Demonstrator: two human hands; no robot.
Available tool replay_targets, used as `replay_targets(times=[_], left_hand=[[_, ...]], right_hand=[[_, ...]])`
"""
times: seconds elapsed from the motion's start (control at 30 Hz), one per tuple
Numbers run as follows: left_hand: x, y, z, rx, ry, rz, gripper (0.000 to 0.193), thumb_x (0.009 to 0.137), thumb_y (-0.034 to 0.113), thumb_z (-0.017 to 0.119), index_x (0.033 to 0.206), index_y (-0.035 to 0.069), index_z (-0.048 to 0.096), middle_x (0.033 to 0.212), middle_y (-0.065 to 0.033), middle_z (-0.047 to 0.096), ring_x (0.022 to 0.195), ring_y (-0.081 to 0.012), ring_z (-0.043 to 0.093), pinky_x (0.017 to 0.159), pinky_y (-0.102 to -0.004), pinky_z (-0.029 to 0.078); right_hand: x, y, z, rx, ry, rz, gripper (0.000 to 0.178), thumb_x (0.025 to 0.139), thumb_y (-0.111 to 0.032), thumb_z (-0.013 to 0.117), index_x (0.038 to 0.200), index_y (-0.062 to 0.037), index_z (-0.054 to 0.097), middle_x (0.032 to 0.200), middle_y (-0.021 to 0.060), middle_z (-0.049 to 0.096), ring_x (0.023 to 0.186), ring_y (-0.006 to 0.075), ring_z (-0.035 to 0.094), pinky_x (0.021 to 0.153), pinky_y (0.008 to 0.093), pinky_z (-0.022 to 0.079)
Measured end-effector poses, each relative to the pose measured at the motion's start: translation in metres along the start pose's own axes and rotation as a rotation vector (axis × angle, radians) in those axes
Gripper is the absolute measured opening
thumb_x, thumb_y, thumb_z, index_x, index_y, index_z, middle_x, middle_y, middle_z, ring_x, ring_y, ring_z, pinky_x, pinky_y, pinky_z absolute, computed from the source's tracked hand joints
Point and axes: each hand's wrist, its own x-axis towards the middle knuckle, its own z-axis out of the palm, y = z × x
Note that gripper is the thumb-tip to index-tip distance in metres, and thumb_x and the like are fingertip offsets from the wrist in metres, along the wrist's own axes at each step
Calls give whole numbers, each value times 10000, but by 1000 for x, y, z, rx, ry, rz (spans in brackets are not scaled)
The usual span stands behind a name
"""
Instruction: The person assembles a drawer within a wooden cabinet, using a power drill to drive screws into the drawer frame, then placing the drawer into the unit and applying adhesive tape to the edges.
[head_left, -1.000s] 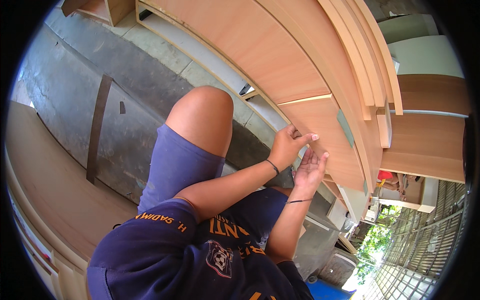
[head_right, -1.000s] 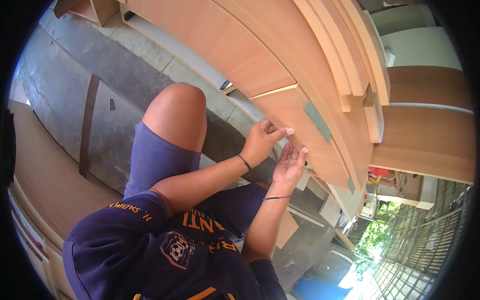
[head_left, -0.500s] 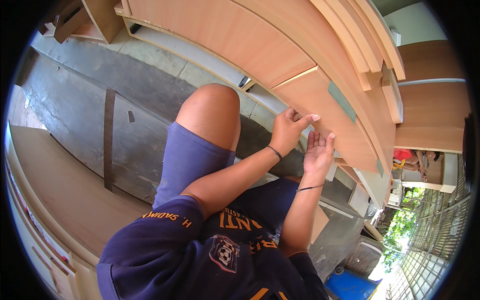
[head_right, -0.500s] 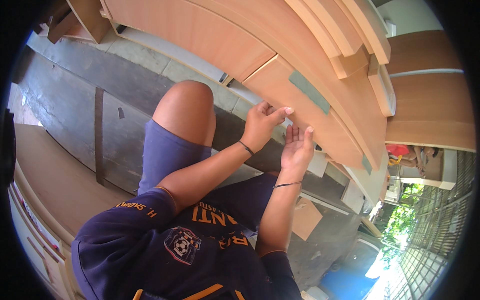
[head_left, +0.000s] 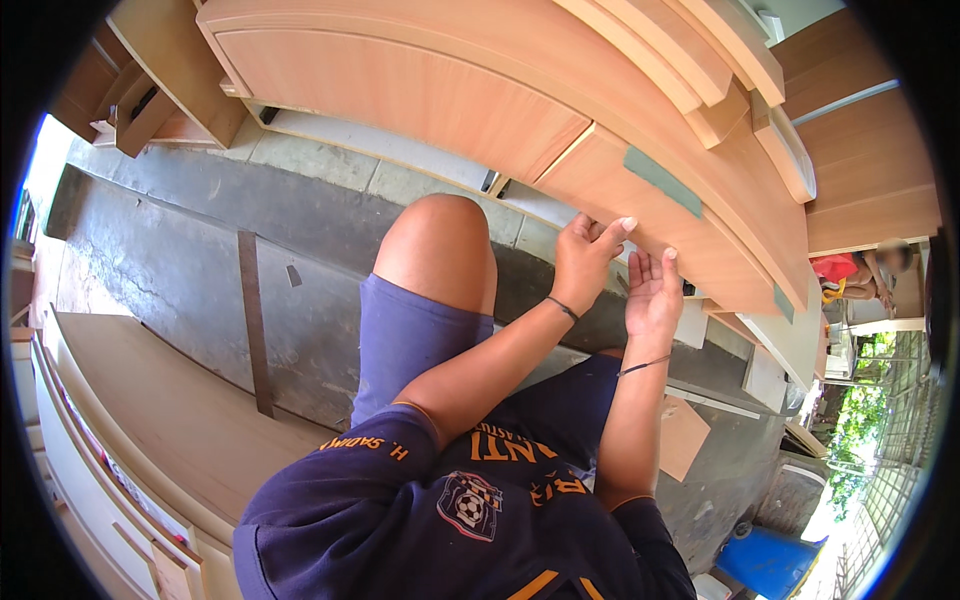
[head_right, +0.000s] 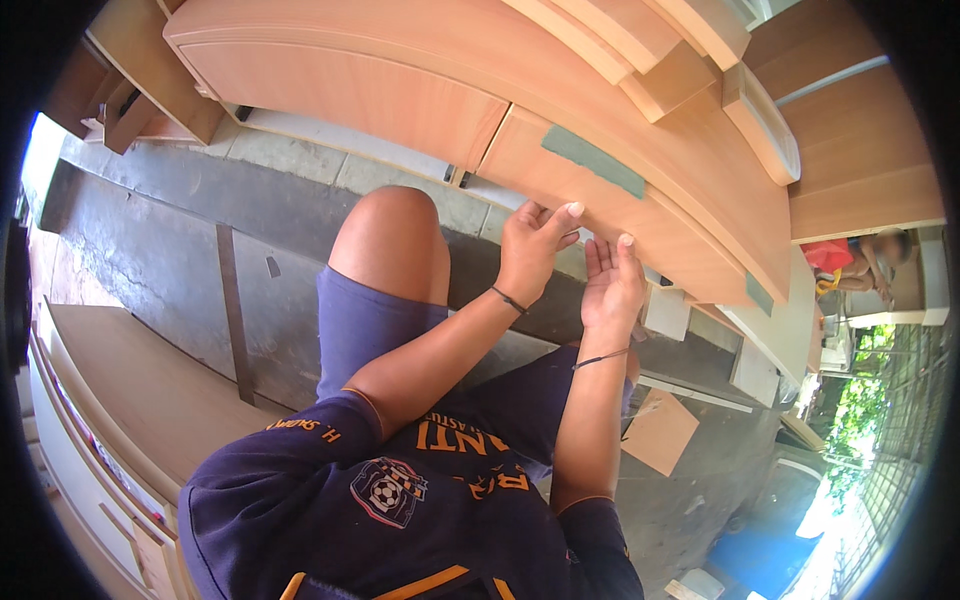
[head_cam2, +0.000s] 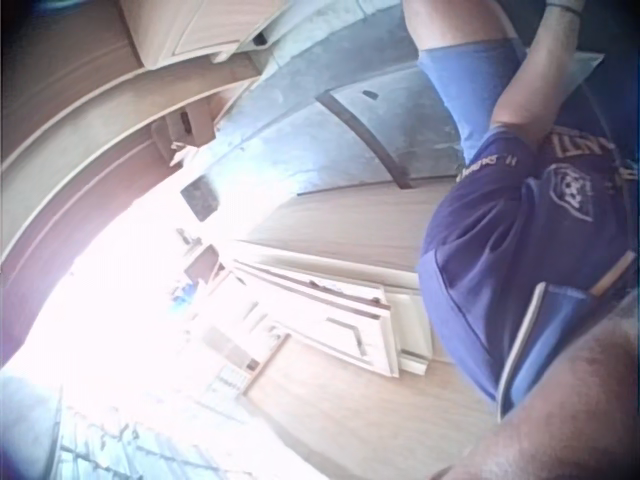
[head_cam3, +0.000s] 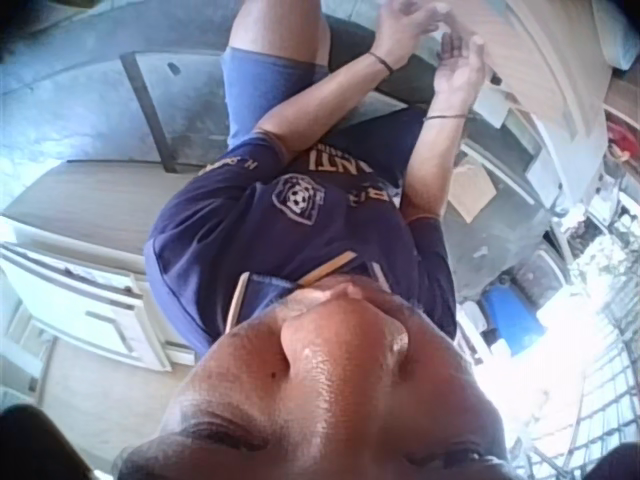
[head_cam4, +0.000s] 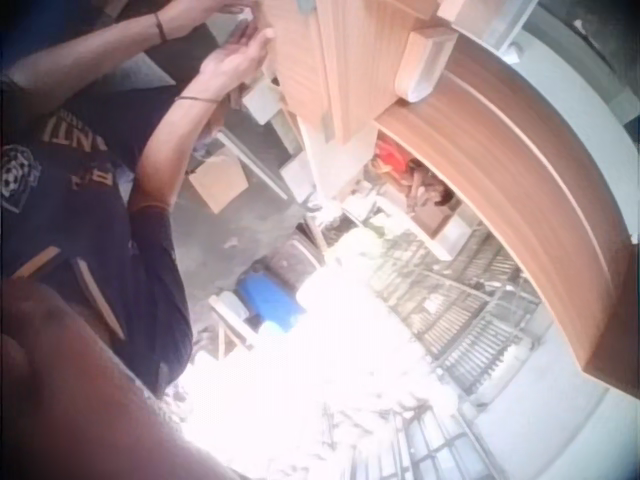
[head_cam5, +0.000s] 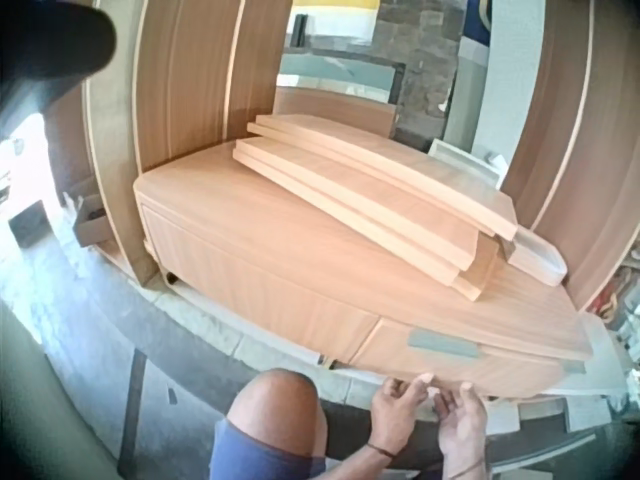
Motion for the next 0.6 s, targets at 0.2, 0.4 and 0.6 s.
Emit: replay_targets(times=[0.2, 0.4, 0.6], left_hand=[[1, -8, 2, -4, -101, -22, 302, 815, 211, 669, 996, 4, 543, 958, -61, 602, 896, -134, 583, 770, -267, 501], [4, -12, 5, -76, -145, -44, 313, 838, 191, 639, 1061, 5, 522, 1026, -58, 581, 927, -138, 574, 807, -273, 486], [-2, -10, 5, -107, -125, -55, 311, 848, 198, 625, 1062, 4, 510, 1028, -65, 577, 943, -151, 576, 809, -277, 486]], right_hand=[[0, 1, -2, 24, 2, -16, 437, 816, -284, 663, 1129, -26, 502, 1050, 82, 580, 929, 173, 562, 826, 293, 483], [2, -1, -2, 56, -7, 5, 392, 800, -234, 680, 1094, -35, 514, 1031, 70, 571, 929, 176, 566, 789, 297, 499], [-10, -5, 8, 10, -14, 15, 398, 813, -294, 665, 1083, -38, 522, 1023, 59, 579, 934, 187, 566, 782, 330, 473]])
